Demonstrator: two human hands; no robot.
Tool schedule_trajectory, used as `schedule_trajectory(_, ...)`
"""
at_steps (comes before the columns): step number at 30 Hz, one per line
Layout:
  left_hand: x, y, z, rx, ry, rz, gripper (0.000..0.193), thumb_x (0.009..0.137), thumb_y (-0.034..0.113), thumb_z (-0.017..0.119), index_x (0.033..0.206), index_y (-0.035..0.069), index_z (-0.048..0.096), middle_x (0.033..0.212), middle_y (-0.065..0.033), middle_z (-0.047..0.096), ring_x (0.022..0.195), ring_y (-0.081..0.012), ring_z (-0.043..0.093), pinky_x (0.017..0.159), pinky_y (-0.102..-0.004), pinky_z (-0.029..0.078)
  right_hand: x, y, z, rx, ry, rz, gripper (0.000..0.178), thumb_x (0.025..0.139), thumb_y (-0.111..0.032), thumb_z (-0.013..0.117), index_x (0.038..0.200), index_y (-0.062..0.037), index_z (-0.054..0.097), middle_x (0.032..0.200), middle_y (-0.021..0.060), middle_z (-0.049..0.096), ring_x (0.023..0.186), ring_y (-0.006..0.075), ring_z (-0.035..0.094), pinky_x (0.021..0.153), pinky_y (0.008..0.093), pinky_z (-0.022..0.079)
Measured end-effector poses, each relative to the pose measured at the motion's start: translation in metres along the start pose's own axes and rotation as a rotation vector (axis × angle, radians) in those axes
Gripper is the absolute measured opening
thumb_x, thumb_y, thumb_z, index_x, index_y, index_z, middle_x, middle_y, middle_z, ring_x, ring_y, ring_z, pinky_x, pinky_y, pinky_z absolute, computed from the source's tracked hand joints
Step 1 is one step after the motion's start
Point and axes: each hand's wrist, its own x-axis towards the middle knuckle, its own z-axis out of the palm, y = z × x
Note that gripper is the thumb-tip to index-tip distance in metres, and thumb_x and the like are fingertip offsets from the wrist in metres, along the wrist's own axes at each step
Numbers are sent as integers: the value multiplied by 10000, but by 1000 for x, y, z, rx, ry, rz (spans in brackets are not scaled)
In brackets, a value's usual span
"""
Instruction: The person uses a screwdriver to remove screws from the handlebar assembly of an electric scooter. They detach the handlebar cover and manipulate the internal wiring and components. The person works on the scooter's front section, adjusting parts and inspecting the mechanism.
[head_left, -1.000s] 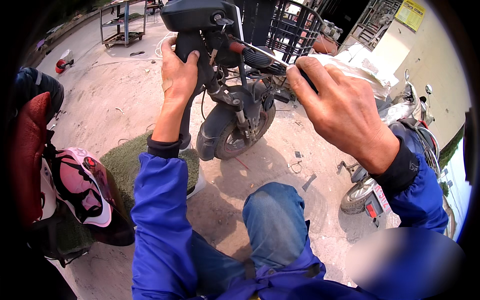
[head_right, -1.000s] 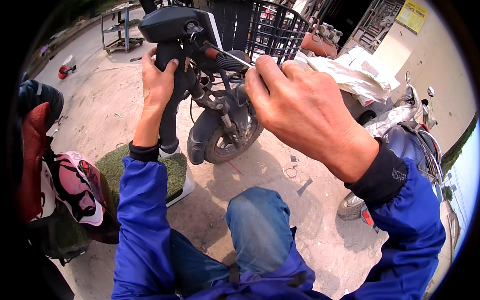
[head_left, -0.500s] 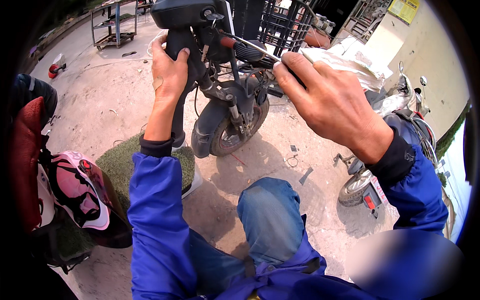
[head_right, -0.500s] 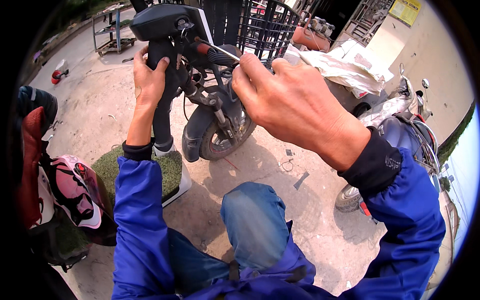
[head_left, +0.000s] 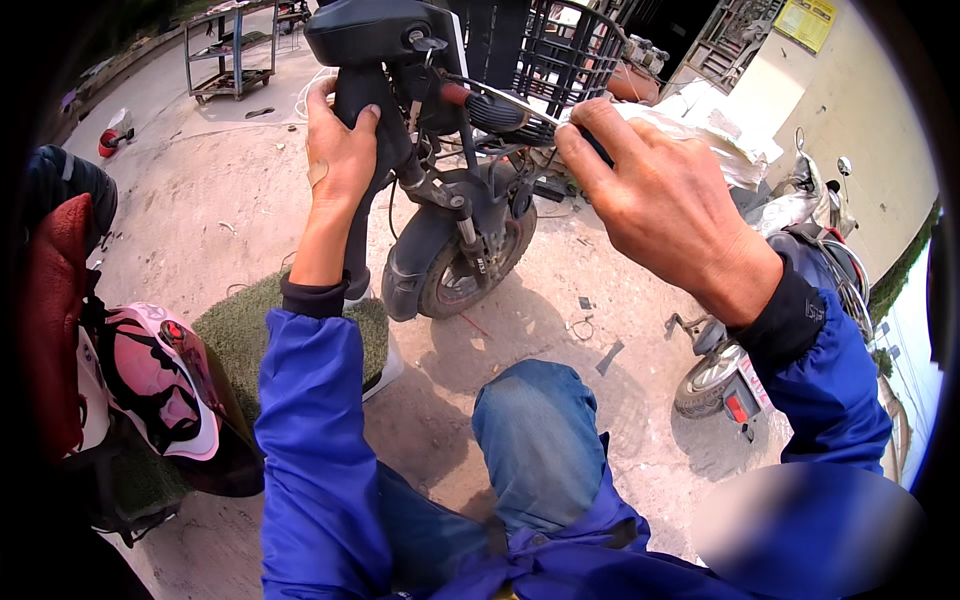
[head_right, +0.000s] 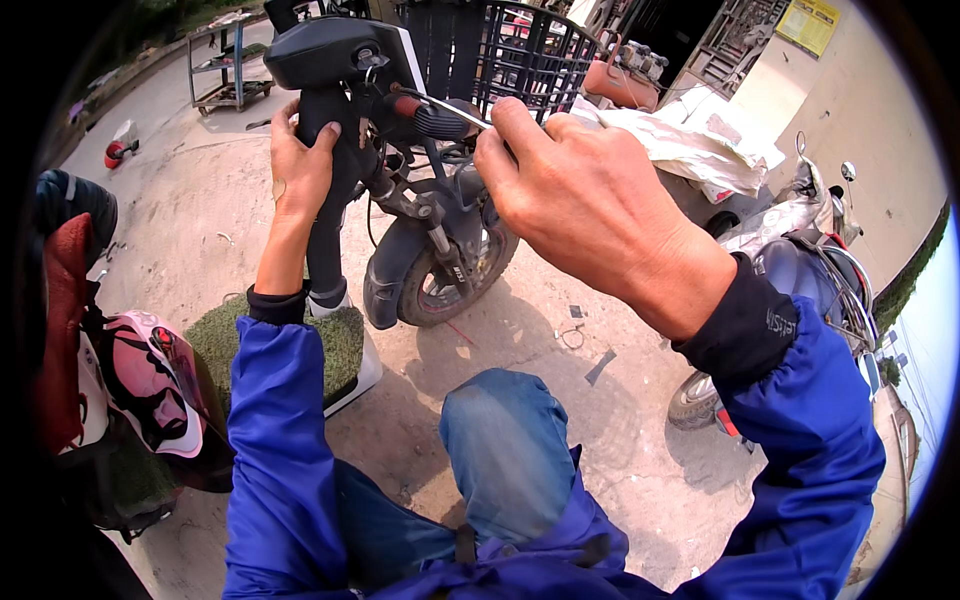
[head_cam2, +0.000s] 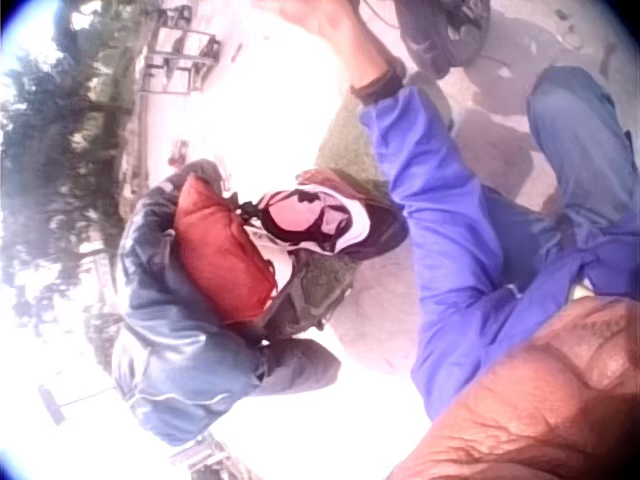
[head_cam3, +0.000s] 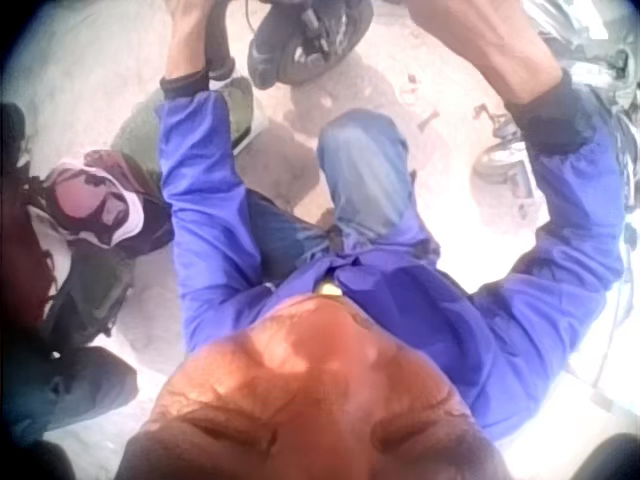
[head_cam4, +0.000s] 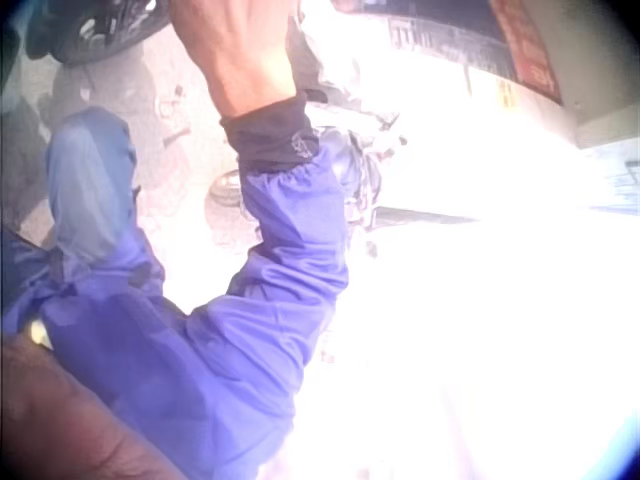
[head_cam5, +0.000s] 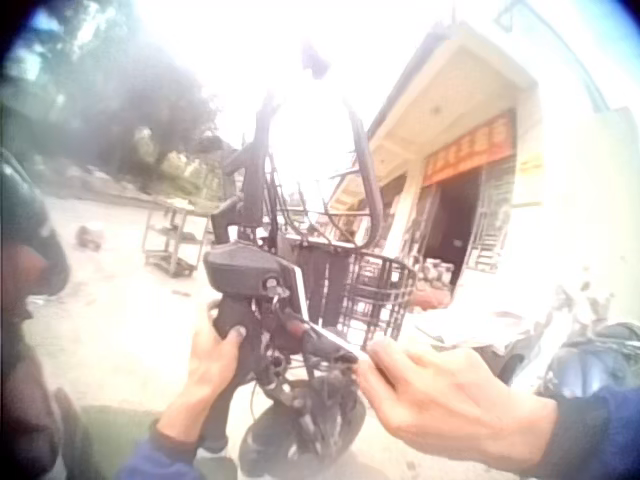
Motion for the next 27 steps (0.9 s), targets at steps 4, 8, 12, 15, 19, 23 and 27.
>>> schedule_trajectory(4,-3,-4,5,60,45,38,614,947,51,767,1472,-25,458,1254,-223,689,1095,-269,732,915,-359,608,4,10,5,514,187,134,225,931,1,685,1152,10,725,1020,112,671,784,192,690,582,309,529)
schedule_trajectory(8,4,-10,4,43,90,64,606,938,75,758,1467,-1,473,1231,-238,713,1115,-340,737,963,-417,584,16,14,-14,1352,-133,791,289,995,-95,693,1243,50,728,884,85,743,645,104,612,550,286,487)
schedule_trajectory(12,0,-10,11,-7,61,22,612,935,88,763,1469,17,473,1216,-231,731,1095,-339,753,966,-423,586,7,21,-11,1681,-134,974,375,993,-59,684,1361,12,660,929,40,670,589,67,589,465,221,418)
schedule_trajectory(15,3,-8,5,-6,37,-7,614,935,90,767,1469,18,472,1214,-230,732,1080,-327,757,953,-414,592,5,18,-5,1011,-92,587,422,929,-28,712,1341,30,647,1082,84,668,710,133,645,541,288,501)
schedule_trajectory(19,3,1,0,33,7,-20,602,954,51,760,1467,-29,455,1240,-219,690,1071,-257,738,874,-359,632,2,0,2,-70,139,-84,269,799,-91,757,1023,44,696,1005,137,636,797,240,717,578,333,571)
schedule_trajectory(23,3,-9,6,63,76,52,612,939,94,760,1475,22,473,1227,-243,730,1111,-354,749,986,-433,577,3,9,8,582,128,222,268,972,-39,670,1231,21,702,1051,96,675,765,138,651,568,277,524)
schedule_trajectory(27,-1,-12,13,-17,60,19,616,937,80,760,1474,5,468,1258,-241,722,1117,-352,749,984,-424,580,5,14,-8,1240,-30,712,349,993,-48,631,1332,16,680,1072,47,663,670,109,606,599,289,498)
